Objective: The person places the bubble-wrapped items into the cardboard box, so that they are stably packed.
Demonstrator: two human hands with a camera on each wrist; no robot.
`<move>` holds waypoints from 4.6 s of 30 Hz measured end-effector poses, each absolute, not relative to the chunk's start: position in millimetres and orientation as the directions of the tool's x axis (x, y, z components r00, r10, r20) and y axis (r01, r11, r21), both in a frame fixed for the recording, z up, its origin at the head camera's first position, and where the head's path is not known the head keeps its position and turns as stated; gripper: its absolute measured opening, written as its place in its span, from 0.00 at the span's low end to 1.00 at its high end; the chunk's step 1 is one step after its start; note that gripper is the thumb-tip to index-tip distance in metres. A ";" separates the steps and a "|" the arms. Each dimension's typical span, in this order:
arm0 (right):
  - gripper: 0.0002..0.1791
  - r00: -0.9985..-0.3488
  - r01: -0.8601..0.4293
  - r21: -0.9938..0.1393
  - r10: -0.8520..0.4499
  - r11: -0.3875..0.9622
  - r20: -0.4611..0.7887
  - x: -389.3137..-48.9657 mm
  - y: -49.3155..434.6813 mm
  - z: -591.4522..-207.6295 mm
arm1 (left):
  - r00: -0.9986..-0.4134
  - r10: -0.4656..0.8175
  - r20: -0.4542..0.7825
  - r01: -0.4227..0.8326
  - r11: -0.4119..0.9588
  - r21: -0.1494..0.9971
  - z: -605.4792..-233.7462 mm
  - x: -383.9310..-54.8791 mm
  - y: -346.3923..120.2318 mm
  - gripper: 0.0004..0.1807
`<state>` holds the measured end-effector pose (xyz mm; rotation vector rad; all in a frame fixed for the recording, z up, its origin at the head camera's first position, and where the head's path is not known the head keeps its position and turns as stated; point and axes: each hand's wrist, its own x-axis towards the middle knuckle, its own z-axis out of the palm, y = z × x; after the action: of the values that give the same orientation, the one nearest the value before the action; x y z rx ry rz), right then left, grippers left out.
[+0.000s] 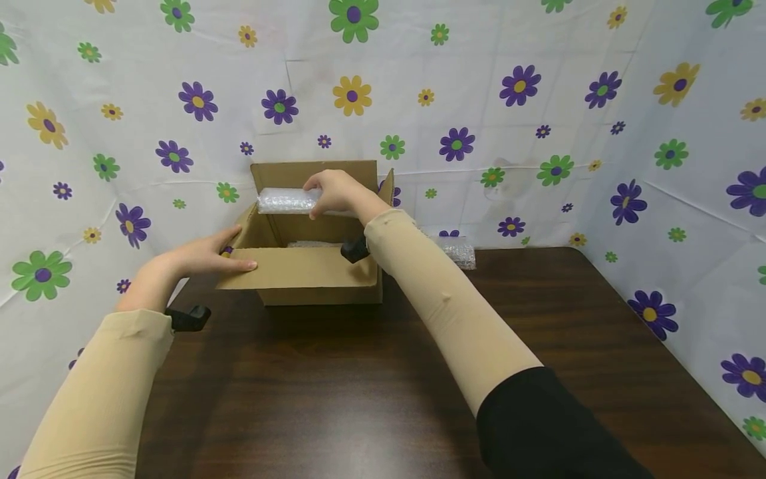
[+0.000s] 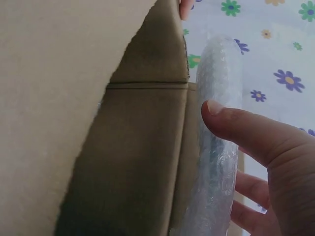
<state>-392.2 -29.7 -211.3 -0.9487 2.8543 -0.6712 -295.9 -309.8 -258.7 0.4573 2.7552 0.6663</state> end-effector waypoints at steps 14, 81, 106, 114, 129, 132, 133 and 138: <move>0.33 -0.825 -0.522 -0.418 -0.565 0.743 0.025 -398.3 -28.2 -226.1 | -0.911 0.371 -0.182 0.243 0.838 0.488 -258.1 -296.7 -310.4 0.57; 0.29 -0.756 -0.616 -0.476 -0.641 0.628 0.133 -373.2 -7.1 -225.2 | -0.912 0.363 -0.190 0.234 0.843 0.484 -258.6 -297.5 -311.1 0.58; 0.27 -0.674 -0.694 -0.649 -0.600 0.312 0.432 -287.2 129.7 -226.8 | -0.907 0.372 -0.197 0.233 0.834 0.500 -257.6 -297.8 -311.9 0.57; 0.28 -0.756 -0.617 -0.692 -0.526 0.374 0.389 -306.6 177.0 -276.0 | -0.906 0.368 -0.208 0.227 0.839 0.494 -259.4 -298.1 -312.5 0.57; 0.40 -0.840 -0.541 -0.581 -0.426 0.608 0.337 -355.5 217.8 -359.0 | -0.910 0.352 -0.219 0.208 0.845 0.492 -256.4 -302.1 -308.5 0.57; 0.42 -0.854 -0.519 -0.577 -0.411 0.630 0.319 -363.6 223.6 -367.5 | -0.912 0.349 -0.217 0.207 0.845 0.493 -257.7 -303.2 -307.6 0.56; 0.43 -0.858 -0.514 -0.574 -0.404 0.638 0.318 -366.5 225.6 -370.3 | -0.911 0.350 -0.216 0.208 0.846 0.491 -258.0 -303.2 -307.5 0.56; 0.45 -0.875 -0.485 -0.546 -0.370 0.683 0.313 -379.0 232.7 -381.4 | -0.909 0.358 -0.213 0.217 0.843 0.493 -258.4 -302.5 -307.0 0.56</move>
<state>-379.0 232.7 -381.4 -0.7804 3.0432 -1.0728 -302.5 -307.0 -258.4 0.4358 2.7239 0.6780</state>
